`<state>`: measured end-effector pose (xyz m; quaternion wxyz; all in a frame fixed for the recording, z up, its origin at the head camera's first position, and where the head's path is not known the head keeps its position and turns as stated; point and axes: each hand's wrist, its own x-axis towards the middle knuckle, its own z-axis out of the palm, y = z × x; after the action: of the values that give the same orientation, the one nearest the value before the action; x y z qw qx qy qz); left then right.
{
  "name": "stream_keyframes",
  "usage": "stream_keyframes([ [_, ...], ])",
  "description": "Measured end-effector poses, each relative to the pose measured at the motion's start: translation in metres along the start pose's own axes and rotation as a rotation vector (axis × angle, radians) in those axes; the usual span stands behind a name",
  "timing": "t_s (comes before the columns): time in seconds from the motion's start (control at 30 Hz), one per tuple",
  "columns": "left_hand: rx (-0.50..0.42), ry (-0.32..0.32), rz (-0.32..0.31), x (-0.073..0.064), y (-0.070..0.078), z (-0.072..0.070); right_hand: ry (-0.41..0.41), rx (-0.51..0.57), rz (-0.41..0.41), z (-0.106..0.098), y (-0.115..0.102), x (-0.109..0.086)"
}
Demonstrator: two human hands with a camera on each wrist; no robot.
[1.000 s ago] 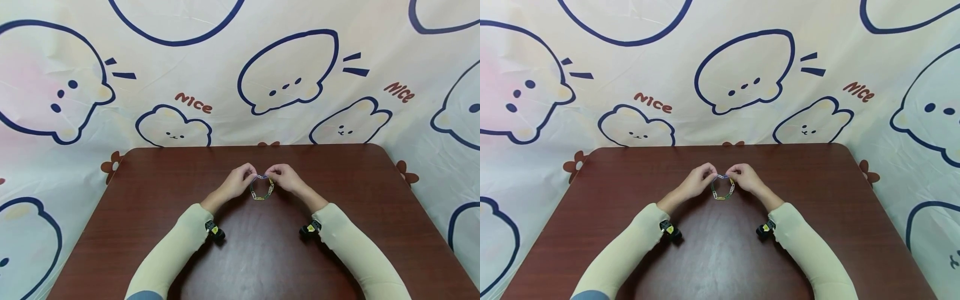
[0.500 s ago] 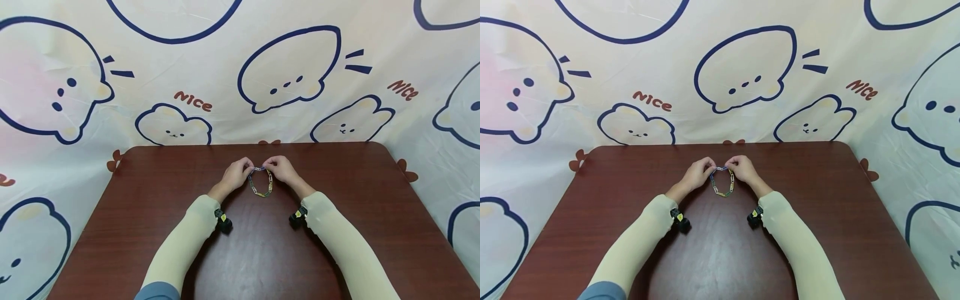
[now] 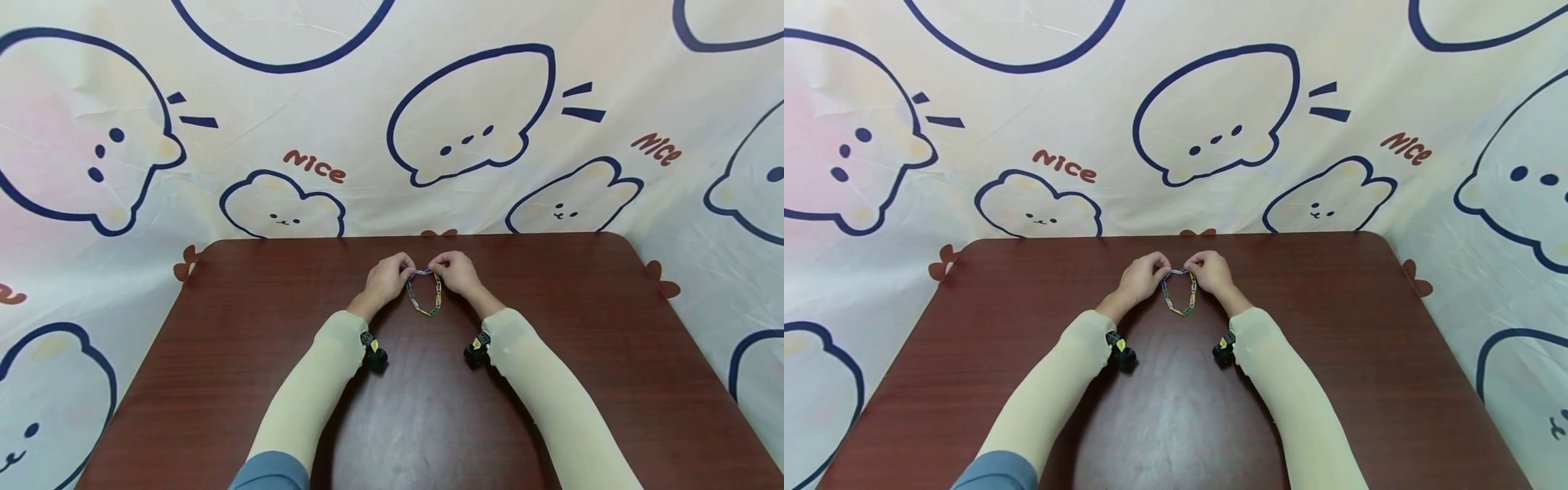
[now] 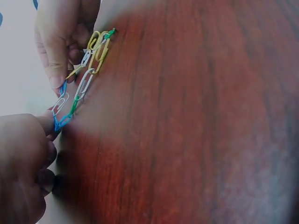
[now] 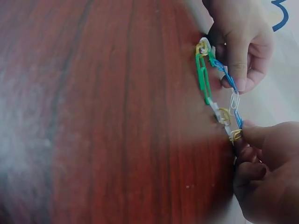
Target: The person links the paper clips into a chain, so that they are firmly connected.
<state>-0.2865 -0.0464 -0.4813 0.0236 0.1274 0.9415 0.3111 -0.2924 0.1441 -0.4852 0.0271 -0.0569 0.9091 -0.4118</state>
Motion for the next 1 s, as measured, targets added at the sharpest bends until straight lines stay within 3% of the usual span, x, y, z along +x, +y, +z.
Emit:
stream_keyframes([
  [0.37, 0.035, 0.025, -0.031, 0.0030, -0.0004, 0.0013, 0.044, -0.020, 0.048, 0.0053, -0.0047, 0.0001],
  [0.73, 0.064, 0.053, 0.010, 0.0060, -0.0035, 0.0049, 0.100, -0.035, 0.066, 0.0082, -0.0035, -0.0003],
  [1.0, 0.030, 0.033, -0.028, 0.0041, -0.0039, -0.0043, 0.113, 0.001, 0.055, 0.0044, -0.0005, 0.0005],
])
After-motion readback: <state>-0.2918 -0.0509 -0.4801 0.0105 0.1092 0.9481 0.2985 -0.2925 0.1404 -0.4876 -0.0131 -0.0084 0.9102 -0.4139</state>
